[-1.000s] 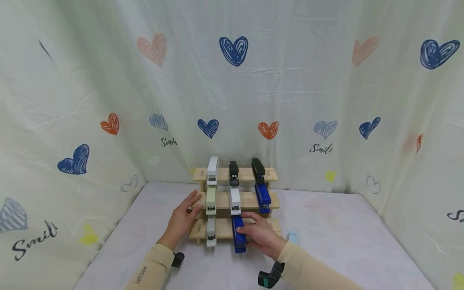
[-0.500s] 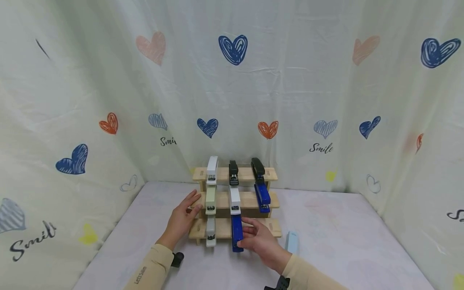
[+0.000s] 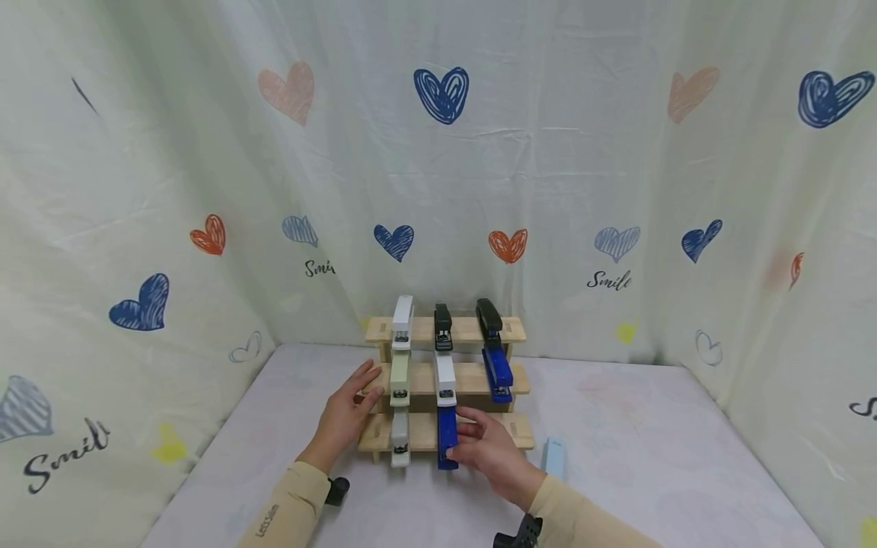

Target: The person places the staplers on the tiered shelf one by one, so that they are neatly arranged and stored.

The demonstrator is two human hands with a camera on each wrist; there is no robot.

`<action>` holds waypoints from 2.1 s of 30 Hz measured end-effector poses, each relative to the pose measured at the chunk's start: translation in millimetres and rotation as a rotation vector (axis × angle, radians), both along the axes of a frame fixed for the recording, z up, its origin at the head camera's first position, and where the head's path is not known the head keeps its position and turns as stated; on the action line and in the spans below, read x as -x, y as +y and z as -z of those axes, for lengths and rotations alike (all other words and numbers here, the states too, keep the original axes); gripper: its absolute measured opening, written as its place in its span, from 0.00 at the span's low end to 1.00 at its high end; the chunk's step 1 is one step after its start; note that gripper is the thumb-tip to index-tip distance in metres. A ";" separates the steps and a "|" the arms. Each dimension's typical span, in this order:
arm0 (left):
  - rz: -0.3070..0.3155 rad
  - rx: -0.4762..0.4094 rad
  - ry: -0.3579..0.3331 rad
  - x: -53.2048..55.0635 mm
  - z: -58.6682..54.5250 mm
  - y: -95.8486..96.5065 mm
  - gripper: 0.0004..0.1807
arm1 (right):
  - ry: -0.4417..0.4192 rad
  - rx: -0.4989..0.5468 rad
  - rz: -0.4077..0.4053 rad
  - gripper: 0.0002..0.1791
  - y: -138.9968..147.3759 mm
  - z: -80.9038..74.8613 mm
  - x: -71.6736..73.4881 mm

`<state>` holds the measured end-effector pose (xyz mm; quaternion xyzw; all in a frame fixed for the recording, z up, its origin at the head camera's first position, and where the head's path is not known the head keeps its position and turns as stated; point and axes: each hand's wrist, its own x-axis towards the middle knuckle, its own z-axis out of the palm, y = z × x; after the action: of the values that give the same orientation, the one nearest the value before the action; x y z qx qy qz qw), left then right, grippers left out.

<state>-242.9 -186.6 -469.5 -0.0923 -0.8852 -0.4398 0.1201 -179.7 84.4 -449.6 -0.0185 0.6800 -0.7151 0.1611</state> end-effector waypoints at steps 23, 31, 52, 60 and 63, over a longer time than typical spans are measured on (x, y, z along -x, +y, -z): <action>-0.009 0.009 -0.017 -1.1 -1.1 0.9 0.25 | 0.005 0.000 0.016 0.41 0.5 -4.1 -1.5; -0.012 0.013 -0.027 -1.8 -1.5 1.5 0.25 | 0.005 0.000 0.011 0.41 1.0 -4.6 -1.9; -0.004 0.001 -0.016 -1.1 -1.3 1.1 0.25 | 0.038 -0.232 0.119 0.41 76.0 -20.2 -19.9; -0.011 0.010 -0.004 -1.2 -2.3 0.5 0.26 | 0.014 -0.370 0.251 0.41 130.6 -11.2 -29.8; -0.015 0.015 0.013 -1.6 -1.4 0.6 0.26 | -0.034 -0.405 0.270 0.41 140.9 -1.5 -31.9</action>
<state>-241.3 -186.0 -468.1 -0.0897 -0.8884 -0.4316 0.1284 -147.8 225.2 -448.1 0.1174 0.8029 -0.5795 0.0757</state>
